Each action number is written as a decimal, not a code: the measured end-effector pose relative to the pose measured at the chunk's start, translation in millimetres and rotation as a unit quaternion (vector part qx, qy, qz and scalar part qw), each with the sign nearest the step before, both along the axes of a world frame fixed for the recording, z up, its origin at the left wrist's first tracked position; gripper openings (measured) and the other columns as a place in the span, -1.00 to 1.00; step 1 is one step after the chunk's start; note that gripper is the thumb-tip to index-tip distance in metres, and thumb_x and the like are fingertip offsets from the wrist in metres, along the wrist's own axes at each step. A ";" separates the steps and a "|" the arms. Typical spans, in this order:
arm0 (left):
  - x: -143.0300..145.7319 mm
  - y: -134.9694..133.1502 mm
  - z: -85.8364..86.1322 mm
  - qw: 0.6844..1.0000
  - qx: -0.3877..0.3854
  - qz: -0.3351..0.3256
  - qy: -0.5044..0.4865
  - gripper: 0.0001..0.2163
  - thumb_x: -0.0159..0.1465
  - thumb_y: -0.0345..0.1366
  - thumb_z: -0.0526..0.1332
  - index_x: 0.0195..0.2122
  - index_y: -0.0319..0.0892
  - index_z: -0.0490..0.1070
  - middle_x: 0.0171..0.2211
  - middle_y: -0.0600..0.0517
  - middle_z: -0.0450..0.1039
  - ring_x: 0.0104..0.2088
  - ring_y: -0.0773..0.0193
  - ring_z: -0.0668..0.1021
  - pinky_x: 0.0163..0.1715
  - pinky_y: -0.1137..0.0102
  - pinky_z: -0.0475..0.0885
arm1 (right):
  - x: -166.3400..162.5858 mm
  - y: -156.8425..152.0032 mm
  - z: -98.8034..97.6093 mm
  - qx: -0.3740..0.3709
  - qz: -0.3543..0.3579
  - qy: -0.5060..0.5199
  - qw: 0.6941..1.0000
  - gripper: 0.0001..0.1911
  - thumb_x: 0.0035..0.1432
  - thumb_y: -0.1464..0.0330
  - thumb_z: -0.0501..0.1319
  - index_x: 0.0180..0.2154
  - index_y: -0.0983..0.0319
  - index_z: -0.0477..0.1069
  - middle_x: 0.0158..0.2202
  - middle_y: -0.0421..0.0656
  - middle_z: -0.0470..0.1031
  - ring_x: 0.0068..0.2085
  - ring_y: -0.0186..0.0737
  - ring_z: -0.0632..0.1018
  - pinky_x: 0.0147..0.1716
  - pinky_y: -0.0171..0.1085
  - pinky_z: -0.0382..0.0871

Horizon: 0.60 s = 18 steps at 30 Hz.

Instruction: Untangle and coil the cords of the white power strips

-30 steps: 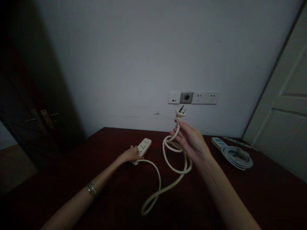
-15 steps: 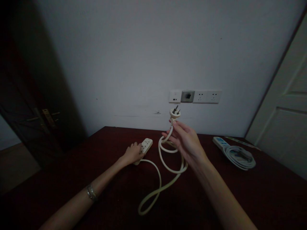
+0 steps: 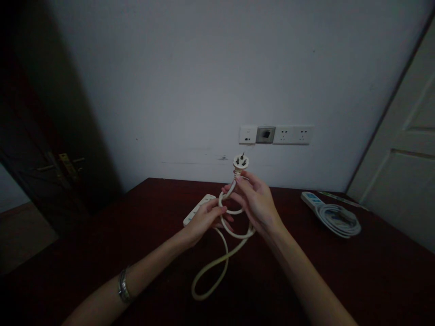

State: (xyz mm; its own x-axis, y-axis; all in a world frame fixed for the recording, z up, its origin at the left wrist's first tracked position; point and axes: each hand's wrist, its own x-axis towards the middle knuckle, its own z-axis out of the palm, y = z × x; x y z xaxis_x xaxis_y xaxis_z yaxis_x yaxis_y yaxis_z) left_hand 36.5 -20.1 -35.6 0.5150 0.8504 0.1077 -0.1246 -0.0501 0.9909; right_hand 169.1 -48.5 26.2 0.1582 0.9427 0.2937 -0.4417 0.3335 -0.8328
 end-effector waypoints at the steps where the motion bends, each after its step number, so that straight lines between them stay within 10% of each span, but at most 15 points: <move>1: -1.7 2.9 1.4 1.000 0.004 0.006 -0.006 -0.67 0.12 -0.19 0.18 -0.13 -0.24 0.28 -0.45 0.01 0.46 -0.56 0.33 0.52 -0.50 0.45 0.37 | -0.5 0.8 -1.0 0.001 -0.005 -0.007 1.000 -0.71 -0.15 0.29 0.39 -0.35 0.24 0.40 -0.40 -0.22 0.42 -0.39 -0.27 0.54 -0.27 -0.18 0.50; 12: -28.5 33.7 11.3 0.968 0.231 0.097 0.028 -0.88 0.15 -0.36 0.17 -0.29 -0.26 0.38 -0.30 -0.03 0.47 -0.28 0.29 0.52 -0.26 0.41 0.41 | 14.4 6.1 -0.8 0.014 -0.046 -0.056 0.997 -0.72 -0.12 0.26 0.37 -0.32 0.22 0.45 -0.38 -0.22 0.45 -0.38 -0.33 0.53 -0.25 -0.24 0.47; 18: -32.3 28.8 23.9 0.988 0.139 0.052 -0.032 -0.79 0.16 -0.24 0.20 -0.26 -0.25 0.31 -0.35 -0.03 0.48 -0.39 0.27 0.57 -0.35 0.37 0.47 | 15.5 3.4 1.4 0.039 -0.051 -0.063 0.996 -0.79 -0.05 0.28 0.33 -0.32 0.18 0.44 -0.35 -0.23 0.47 -0.36 -0.32 0.53 -0.19 -0.20 0.44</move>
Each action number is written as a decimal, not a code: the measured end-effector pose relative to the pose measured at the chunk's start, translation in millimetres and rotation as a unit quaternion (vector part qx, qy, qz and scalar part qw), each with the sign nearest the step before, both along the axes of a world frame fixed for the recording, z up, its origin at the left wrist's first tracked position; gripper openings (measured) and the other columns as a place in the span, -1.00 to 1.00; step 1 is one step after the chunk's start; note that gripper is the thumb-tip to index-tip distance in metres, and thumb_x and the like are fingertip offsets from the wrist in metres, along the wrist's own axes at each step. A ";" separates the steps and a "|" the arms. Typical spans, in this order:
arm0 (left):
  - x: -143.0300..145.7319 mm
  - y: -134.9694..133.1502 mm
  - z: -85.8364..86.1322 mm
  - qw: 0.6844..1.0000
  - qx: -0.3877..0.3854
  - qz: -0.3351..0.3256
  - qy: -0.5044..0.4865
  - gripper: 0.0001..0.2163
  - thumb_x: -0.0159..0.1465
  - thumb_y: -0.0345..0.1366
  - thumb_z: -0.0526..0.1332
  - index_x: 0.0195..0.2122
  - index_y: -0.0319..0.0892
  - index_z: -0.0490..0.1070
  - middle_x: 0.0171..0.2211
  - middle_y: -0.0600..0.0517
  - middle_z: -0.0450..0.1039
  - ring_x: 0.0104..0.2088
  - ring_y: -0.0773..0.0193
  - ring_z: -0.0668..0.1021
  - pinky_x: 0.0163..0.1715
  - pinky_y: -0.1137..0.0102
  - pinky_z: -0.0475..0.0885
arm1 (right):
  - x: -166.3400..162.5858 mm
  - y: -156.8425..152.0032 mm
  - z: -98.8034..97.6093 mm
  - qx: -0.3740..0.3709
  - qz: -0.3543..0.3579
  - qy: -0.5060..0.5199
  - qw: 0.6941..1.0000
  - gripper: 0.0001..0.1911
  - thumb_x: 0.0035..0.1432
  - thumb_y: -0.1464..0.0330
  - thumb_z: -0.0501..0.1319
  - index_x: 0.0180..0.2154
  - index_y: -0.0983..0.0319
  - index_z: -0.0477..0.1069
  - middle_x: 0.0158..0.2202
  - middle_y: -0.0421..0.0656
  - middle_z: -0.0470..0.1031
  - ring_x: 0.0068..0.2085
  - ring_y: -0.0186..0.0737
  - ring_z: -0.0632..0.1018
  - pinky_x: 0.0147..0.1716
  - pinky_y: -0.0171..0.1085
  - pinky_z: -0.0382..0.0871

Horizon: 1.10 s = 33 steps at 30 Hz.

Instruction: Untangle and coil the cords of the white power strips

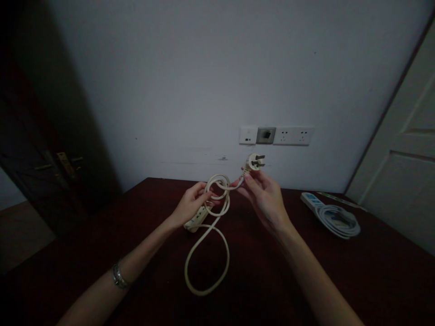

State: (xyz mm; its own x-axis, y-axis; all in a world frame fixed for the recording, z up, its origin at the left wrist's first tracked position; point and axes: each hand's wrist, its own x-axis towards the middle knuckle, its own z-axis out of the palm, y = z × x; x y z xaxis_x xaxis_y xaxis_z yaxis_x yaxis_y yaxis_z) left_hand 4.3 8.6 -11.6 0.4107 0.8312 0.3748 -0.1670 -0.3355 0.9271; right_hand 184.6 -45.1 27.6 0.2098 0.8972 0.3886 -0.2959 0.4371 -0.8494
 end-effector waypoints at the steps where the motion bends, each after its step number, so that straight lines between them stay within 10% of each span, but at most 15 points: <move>1: 0.1 -1.2 1.3 1.000 -0.014 -0.006 -0.009 -0.78 0.15 -0.23 0.20 -0.26 -0.25 0.29 -0.37 -0.03 0.48 -0.42 0.27 0.57 -0.39 0.38 0.47 | -1.4 -0.6 0.3 0.006 0.003 -0.002 1.000 -0.80 -0.04 0.27 0.32 -0.32 0.17 0.43 -0.30 -0.22 0.48 -0.35 -0.32 0.53 -0.17 -0.18 0.43; 10: -2.0 -7.6 3.6 0.986 -0.131 -0.088 -0.061 -0.75 0.09 -0.32 0.22 -0.22 -0.27 0.28 -0.43 -0.04 0.46 -0.56 0.27 0.54 -0.55 0.37 0.47 | -10.7 -3.2 -4.4 0.085 0.007 -0.077 0.993 -0.66 -0.01 0.28 0.31 -0.17 0.13 0.30 -0.31 -0.19 0.55 -0.27 -0.22 0.57 -0.14 -0.12 0.41; 17: 0.3 -3.3 2.4 0.984 -0.135 -0.003 -0.112 -0.85 0.07 -0.37 0.19 -0.31 -0.28 0.37 -0.50 0.01 0.41 -0.53 0.37 0.43 -0.66 0.52 0.36 | -14.2 8.0 -17.3 0.069 -0.037 -0.128 0.989 -0.68 -0.07 0.21 0.33 -0.25 0.18 0.40 -0.15 -0.12 0.51 -0.11 -0.18 0.50 -0.02 -0.10 0.33; 24: -4.8 -4.9 4.9 0.972 -0.143 -0.081 -0.168 -0.90 0.13 -0.37 0.20 -0.36 -0.32 0.39 -0.51 0.00 0.41 -0.43 0.32 0.51 -0.27 0.38 0.43 | -18.6 10.8 -21.8 -0.022 0.113 -0.020 0.993 -0.71 0.06 0.10 0.20 -0.20 0.07 0.35 0.00 -0.18 0.40 -0.09 -0.16 0.50 -0.17 -0.13 0.40; 33: 1.2 -3.1 -6.5 0.937 -0.184 -0.146 -0.259 -0.83 0.22 -0.26 0.14 -0.32 -0.29 0.40 -0.58 0.12 0.21 -0.55 0.45 0.35 -0.17 0.32 0.40 | -29.2 7.0 -20.5 -0.059 0.121 0.066 0.989 -0.64 0.04 0.10 0.16 -0.11 0.04 0.32 0.01 -0.14 0.39 -0.08 -0.11 0.48 -0.24 -0.11 0.42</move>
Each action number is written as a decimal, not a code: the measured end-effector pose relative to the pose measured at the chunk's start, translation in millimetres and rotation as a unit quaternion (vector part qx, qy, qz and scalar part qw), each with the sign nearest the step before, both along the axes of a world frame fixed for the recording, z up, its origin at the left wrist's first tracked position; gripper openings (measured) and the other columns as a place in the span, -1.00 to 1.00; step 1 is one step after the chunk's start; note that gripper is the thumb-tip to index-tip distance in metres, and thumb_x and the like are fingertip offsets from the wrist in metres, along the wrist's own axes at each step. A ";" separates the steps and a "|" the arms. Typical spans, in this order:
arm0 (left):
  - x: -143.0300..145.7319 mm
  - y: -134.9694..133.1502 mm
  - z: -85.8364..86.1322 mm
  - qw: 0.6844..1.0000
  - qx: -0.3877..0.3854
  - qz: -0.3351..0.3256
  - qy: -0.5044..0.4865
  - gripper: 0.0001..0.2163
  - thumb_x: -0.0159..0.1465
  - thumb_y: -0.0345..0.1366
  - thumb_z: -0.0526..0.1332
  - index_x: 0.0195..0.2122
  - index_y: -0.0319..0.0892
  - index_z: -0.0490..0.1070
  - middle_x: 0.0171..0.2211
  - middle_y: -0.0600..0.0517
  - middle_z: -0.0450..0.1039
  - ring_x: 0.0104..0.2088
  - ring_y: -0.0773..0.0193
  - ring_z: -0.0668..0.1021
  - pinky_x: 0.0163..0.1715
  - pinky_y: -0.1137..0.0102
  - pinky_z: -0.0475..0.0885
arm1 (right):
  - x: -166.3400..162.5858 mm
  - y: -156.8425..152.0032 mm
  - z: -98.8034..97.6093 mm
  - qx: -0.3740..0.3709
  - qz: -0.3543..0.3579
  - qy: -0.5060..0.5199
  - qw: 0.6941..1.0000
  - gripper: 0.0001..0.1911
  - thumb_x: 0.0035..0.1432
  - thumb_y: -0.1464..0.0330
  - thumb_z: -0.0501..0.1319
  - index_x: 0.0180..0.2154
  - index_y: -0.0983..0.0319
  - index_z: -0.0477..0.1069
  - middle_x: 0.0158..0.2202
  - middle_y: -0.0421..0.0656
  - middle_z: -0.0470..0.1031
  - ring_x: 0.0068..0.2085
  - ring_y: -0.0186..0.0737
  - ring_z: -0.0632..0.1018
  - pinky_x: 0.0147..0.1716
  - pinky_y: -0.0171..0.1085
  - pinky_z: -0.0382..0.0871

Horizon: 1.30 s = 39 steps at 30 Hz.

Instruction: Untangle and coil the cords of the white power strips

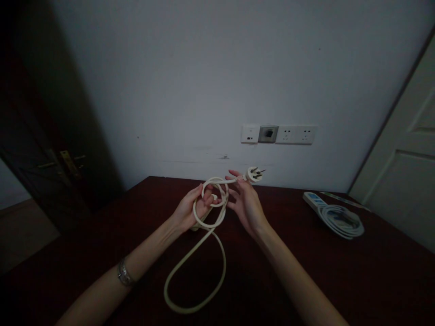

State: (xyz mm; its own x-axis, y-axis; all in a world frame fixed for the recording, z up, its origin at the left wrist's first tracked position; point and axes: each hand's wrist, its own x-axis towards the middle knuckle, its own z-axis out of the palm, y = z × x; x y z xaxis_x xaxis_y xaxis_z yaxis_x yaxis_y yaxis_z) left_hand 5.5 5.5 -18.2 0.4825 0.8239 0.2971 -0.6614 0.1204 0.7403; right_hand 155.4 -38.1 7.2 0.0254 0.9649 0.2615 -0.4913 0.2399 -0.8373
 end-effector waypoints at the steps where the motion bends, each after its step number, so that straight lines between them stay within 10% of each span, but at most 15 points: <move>1: 1.6 -0.9 -0.6 1.000 -0.010 -0.007 0.000 -0.81 0.24 -0.24 0.12 -0.34 -0.29 0.39 -0.60 0.13 0.17 -0.58 0.46 0.31 -0.19 0.33 0.40 | -0.2 -0.2 0.0 -0.021 0.011 0.012 1.000 -0.61 0.04 0.09 0.15 -0.08 0.04 0.30 -0.04 -0.12 0.43 -0.13 -0.11 0.51 -0.25 -0.10 0.42; 7: 5.3 -2.8 -1.4 0.999 -0.015 -0.027 0.010 -0.80 0.25 -0.23 0.10 -0.38 -0.29 0.37 -0.68 0.18 0.09 -0.68 0.51 0.18 -0.49 0.49 0.31 | 4.9 -0.3 2.4 -0.118 0.106 0.025 0.987 -0.54 0.04 -0.01 0.08 -0.18 0.19 0.34 -0.30 -0.01 0.54 -0.29 -0.09 0.57 -0.24 -0.08 0.41; 23: 8.1 -2.1 4.2 0.992 0.019 0.105 0.069 -0.78 0.15 -0.22 0.18 -0.54 -0.22 0.24 -0.78 0.24 0.04 -0.78 0.51 0.12 -0.67 0.48 0.30 | 4.5 -8.8 10.4 -0.068 0.085 -0.051 0.993 -0.72 0.02 0.15 0.21 -0.25 0.15 0.32 -0.32 -0.12 0.56 -0.35 -0.19 0.56 -0.27 -0.15 0.40; 33: 6.1 7.3 -4.9 0.962 -0.007 0.231 0.145 -0.72 0.05 -0.12 0.29 -0.45 -0.25 0.31 -0.63 0.14 0.29 -0.59 0.37 0.44 -0.59 0.39 0.47 | -2.5 5.4 -10.4 0.103 -0.156 -0.089 0.978 -0.57 -0.04 0.28 0.31 -0.09 0.20 0.34 -0.06 -0.08 0.48 -0.09 -0.21 0.49 -0.01 -0.17 0.29; 39: 6.9 11.0 -10.8 0.951 0.018 0.238 0.198 -0.66 0.03 -0.04 0.28 -0.41 -0.25 0.35 -0.63 0.13 0.31 -0.61 0.37 0.44 -0.58 0.35 0.49 | -5.7 -2.6 -13.4 0.216 -0.213 -0.178 0.936 -0.57 0.08 0.36 0.21 0.02 0.16 0.23 -0.26 -0.16 0.47 -0.35 -0.29 0.51 -0.36 -0.26 0.44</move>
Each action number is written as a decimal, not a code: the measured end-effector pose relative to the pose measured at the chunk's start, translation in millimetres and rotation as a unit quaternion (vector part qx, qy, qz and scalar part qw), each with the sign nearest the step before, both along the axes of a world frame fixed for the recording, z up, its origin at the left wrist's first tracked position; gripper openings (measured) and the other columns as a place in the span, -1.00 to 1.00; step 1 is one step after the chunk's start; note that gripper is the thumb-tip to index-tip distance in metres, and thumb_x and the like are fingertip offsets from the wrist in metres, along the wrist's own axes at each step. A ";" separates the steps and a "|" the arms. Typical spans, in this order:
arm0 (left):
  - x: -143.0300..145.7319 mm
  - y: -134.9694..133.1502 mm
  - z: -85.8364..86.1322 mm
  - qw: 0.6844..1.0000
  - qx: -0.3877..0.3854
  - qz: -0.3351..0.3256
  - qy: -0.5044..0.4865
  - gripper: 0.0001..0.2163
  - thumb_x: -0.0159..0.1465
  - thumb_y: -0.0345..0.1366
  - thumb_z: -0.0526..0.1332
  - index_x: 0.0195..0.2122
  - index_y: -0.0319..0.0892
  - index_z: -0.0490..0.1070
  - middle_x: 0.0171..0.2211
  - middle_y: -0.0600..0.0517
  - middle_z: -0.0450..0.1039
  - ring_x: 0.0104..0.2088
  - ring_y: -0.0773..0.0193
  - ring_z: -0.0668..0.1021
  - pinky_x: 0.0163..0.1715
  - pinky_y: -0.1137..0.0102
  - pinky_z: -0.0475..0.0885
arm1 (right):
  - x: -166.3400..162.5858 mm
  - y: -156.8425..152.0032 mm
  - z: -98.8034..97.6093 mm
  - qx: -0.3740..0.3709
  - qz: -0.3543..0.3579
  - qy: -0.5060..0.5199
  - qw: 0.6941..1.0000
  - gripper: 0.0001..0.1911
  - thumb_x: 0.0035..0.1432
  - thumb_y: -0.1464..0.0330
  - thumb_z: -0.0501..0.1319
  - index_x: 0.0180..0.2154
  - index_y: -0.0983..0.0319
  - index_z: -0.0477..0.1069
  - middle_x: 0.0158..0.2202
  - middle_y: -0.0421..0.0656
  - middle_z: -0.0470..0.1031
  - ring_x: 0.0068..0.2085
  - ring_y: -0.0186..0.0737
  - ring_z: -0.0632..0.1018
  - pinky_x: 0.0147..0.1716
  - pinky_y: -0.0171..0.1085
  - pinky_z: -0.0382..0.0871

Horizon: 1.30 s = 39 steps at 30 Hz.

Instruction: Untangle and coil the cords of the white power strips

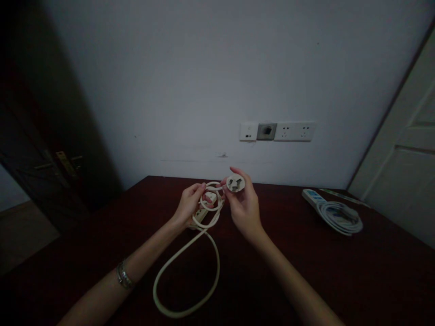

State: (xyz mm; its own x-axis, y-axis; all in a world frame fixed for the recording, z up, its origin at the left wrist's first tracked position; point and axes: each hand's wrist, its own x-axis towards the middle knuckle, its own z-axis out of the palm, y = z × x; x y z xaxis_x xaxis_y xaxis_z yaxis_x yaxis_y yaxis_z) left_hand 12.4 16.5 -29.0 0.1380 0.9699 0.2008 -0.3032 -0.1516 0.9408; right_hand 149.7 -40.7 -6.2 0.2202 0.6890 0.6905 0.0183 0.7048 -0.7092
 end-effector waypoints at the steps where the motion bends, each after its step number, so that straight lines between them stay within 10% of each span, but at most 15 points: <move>1: -0.4 0.1 0.0 1.000 0.001 0.006 0.007 -0.65 0.03 -0.03 0.28 -0.41 -0.26 0.35 -0.64 0.14 0.30 -0.63 0.38 0.42 -0.58 0.34 0.49 | 1.3 -0.3 -1.3 0.014 -0.012 -0.030 0.999 -0.56 0.10 0.38 0.18 0.04 0.15 0.20 -0.26 -0.16 0.46 -0.39 -0.31 0.50 -0.39 -0.27 0.45; 14: -2.5 -14.8 13.1 0.992 0.044 -0.073 0.091 -0.60 -0.10 -0.54 0.31 -0.17 -0.30 0.41 -0.30 -0.03 0.47 -0.34 0.34 0.51 -0.27 0.42 0.44 | 30.6 -0.5 3.7 0.175 -0.215 -0.323 0.905 -0.37 0.10 0.60 0.01 0.20 0.15 0.09 -0.12 -0.07 0.44 -0.16 -0.20 0.52 -0.17 -0.17 0.46; 29: -6.6 -19.9 15.0 0.988 0.029 -0.126 0.081 -0.76 0.10 -0.24 0.29 -0.34 -0.27 0.28 -0.44 0.00 0.46 -0.36 0.27 0.57 -0.30 0.35 0.51 | 42.0 -5.8 29.7 0.037 -0.029 -0.021 0.999 -0.81 0.00 0.34 0.31 -0.27 0.19 0.46 -0.33 -0.19 0.53 -0.33 -0.23 0.59 -0.22 -0.17 0.50; 39: -14.2 -13.3 18.0 0.984 0.058 -0.109 0.126 -0.79 0.10 -0.26 0.26 -0.37 -0.26 0.25 -0.56 0.07 0.42 -0.55 0.32 0.55 -0.49 0.39 0.52 | 57.9 -16.9 36.7 0.067 -0.138 -0.303 0.941 -0.48 0.09 0.34 0.22 0.11 0.18 0.27 -0.05 -0.06 0.48 -0.06 -0.11 0.51 -0.03 -0.09 0.39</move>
State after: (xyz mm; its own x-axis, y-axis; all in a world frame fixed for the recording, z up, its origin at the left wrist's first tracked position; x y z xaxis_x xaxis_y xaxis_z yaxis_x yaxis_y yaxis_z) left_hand -1.8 3.3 -10.9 0.4001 0.8843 0.2405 -0.0995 -0.2190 0.9706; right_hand 207.7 -57.6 30.5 -0.0843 0.5618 0.8230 0.5855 0.6963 -0.4153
